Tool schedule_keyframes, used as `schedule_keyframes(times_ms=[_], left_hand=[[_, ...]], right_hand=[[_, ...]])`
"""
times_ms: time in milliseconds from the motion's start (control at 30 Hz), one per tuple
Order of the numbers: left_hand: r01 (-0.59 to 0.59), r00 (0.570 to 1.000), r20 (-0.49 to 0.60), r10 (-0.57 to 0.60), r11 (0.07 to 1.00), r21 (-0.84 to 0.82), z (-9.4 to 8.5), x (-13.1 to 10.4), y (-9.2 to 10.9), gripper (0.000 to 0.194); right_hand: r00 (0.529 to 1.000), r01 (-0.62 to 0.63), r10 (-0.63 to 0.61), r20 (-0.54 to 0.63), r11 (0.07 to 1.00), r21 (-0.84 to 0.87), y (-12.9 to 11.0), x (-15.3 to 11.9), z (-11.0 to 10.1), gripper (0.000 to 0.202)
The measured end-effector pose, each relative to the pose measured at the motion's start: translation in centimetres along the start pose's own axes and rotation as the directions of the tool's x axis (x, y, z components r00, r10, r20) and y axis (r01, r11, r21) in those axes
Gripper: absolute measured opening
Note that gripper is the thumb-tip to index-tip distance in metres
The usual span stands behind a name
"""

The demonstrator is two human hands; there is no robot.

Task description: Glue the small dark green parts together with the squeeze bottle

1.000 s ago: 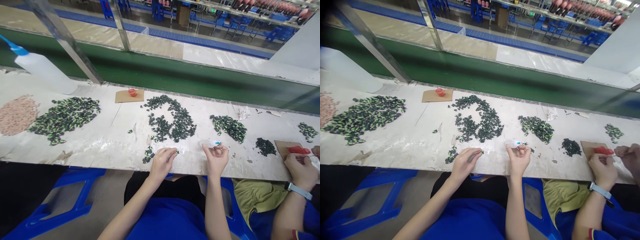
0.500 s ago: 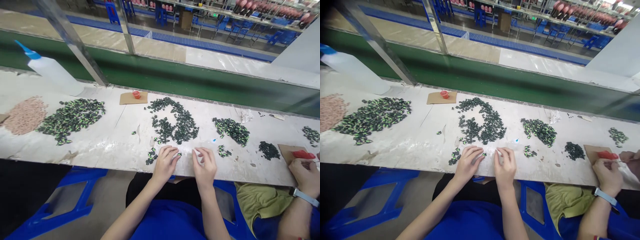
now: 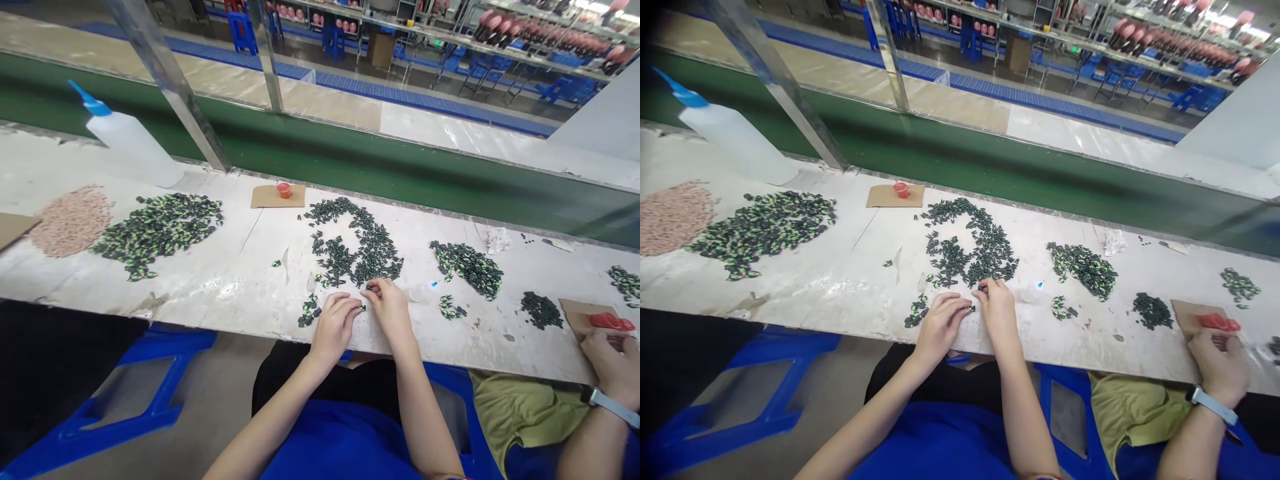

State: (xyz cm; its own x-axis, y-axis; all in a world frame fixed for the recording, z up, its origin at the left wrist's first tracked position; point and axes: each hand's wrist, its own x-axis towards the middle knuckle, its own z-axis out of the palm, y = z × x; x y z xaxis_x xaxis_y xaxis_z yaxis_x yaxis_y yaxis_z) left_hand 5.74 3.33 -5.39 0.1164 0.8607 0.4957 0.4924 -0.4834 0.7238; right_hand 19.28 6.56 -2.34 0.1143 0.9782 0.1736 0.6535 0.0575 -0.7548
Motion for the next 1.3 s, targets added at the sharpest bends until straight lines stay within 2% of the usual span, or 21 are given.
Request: schedule_keyframes(times_ms=[200,300,433,800,867,1000,1167,1300], left_hand=[[0.090,0.995,-0.044,-0.093,0.994,-0.060,-0.6,0.0,0.3,0.017],[0.118,0.990,-0.068,-0.123,0.990,-0.081,-0.6,-0.1,0.3,0.015],[0.126,0.988,-0.072,-0.133,0.987,-0.095,-0.5,-0.2,0.1,0.016],[0.185,0.980,-0.034,-0.194,0.966,-0.178,-0.9,0.0,0.3,0.017],[0.221,0.973,-0.019,-0.231,0.951,-0.215,-1.1,0.1,0.4,0.016],[0.270,0.961,0.015,-0.276,0.924,-0.271,-1.8,0.3,1.3,0.013],[0.171,0.983,-0.022,-0.180,0.963,-0.209,-3.1,0.9,3.7,0.015],[0.046,0.998,-0.042,-0.052,0.990,-0.130,-3.9,1.5,4.9,0.017]], right_hand=[[0.989,-0.139,0.149,-0.022,0.960,0.242,0.1,-1.3,-1.3,0.016],[0.960,-0.229,0.274,-0.057,0.884,0.407,0.1,-2.3,-1.4,0.019],[0.933,-0.308,0.359,0.017,0.772,0.557,-0.2,-3.6,-0.6,0.024],[0.945,-0.316,0.299,0.129,0.746,0.586,-1.1,-4.2,0.2,0.021],[0.956,-0.286,0.269,0.120,0.750,0.597,-1.0,-4.3,0.3,0.021],[0.978,-0.175,0.204,0.029,0.749,0.639,-1.2,-4.8,0.5,0.017],[0.988,-0.078,0.148,-0.052,0.751,0.655,-2.1,-5.6,-0.6,0.011],[0.999,-0.013,0.041,-0.028,0.763,0.646,-2.8,-5.7,-2.0,0.004]])
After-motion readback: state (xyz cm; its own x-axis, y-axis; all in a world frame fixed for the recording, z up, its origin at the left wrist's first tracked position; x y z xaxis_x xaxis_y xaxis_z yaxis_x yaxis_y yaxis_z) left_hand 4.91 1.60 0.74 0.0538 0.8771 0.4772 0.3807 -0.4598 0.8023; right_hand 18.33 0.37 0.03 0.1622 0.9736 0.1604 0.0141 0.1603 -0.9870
